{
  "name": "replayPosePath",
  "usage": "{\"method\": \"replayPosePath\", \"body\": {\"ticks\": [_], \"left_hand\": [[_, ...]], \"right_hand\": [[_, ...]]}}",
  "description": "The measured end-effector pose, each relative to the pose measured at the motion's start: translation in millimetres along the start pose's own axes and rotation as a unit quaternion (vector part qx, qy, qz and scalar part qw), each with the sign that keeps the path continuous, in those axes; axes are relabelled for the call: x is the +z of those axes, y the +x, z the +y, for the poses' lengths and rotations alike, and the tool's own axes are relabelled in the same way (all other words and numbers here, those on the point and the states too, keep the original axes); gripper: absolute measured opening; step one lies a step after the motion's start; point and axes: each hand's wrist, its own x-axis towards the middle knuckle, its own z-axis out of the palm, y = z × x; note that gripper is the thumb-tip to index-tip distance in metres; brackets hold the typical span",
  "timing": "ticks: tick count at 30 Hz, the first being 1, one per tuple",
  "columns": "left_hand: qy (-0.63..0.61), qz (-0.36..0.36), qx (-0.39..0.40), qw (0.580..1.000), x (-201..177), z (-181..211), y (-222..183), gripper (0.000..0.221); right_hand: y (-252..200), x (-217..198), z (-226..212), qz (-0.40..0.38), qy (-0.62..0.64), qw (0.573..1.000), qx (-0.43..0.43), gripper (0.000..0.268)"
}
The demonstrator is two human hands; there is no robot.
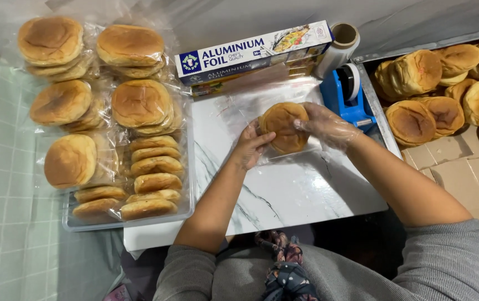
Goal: A person wearing gloves is efficiently packaging individual burger buns into clear plastic bags at a bakery workstation.
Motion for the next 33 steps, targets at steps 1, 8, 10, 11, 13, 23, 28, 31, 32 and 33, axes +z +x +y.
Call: {"method": "replayPosePath", "body": {"ticks": [1,8,10,11,13,23,28,31,32,33], "left_hand": [[0.0,0.001,0.001,1.0,5.8,3.7,-4.8,0.058],[-0.033,-0.089,0.004,0.995,20.0,13.3,-16.9,0.062],[-0.047,-0.103,0.003,0.994,14.8,11.9,-15.6,0.064],[-0.011,-0.114,0.005,0.993,8.2,8.5,-12.0,0.067],[0.025,-0.126,0.005,0.992,-2.0,0.3,-6.7,0.071],[-0.036,-0.02,-0.044,0.998,18.7,15.1,-20.9,0.042],[-0.091,-0.009,-0.06,0.994,-19.3,1.8,0.5,0.061],[-0.182,0.031,-0.076,0.98,-19.1,5.2,2.8,0.051],[-0.193,0.069,-0.038,0.978,-12.6,8.9,1.6,0.055],[-0.203,0.108,0.003,0.973,-6.9,14.9,0.2,0.058]], "right_hand": [[2.0,-8.9,6.3,-0.001,0.0,1.0,0.0,0.046],[2.0,-28.1,18.8,-0.024,-0.087,0.995,0.047,0.044],[2.0,-23.1,15.3,-0.013,-0.072,0.996,0.044,0.042],[3.7,-22.2,16.5,-0.006,-0.047,0.998,0.031,0.043],[5.4,-19.3,18.5,0.001,-0.022,1.0,0.017,0.043],[-33.4,-41.4,-21.1,-0.09,-0.093,0.988,-0.088,0.052],[-118.1,-132.0,-74.2,0.018,-0.304,0.949,-0.081,0.047],[-175.4,-179.0,-68.0,0.155,-0.292,0.944,-0.003,0.05],[-192.6,-184.0,-64.3,0.193,-0.341,0.912,0.124,0.053],[-207.2,-188.6,-60.9,0.225,-0.382,0.862,0.246,0.057]]}}
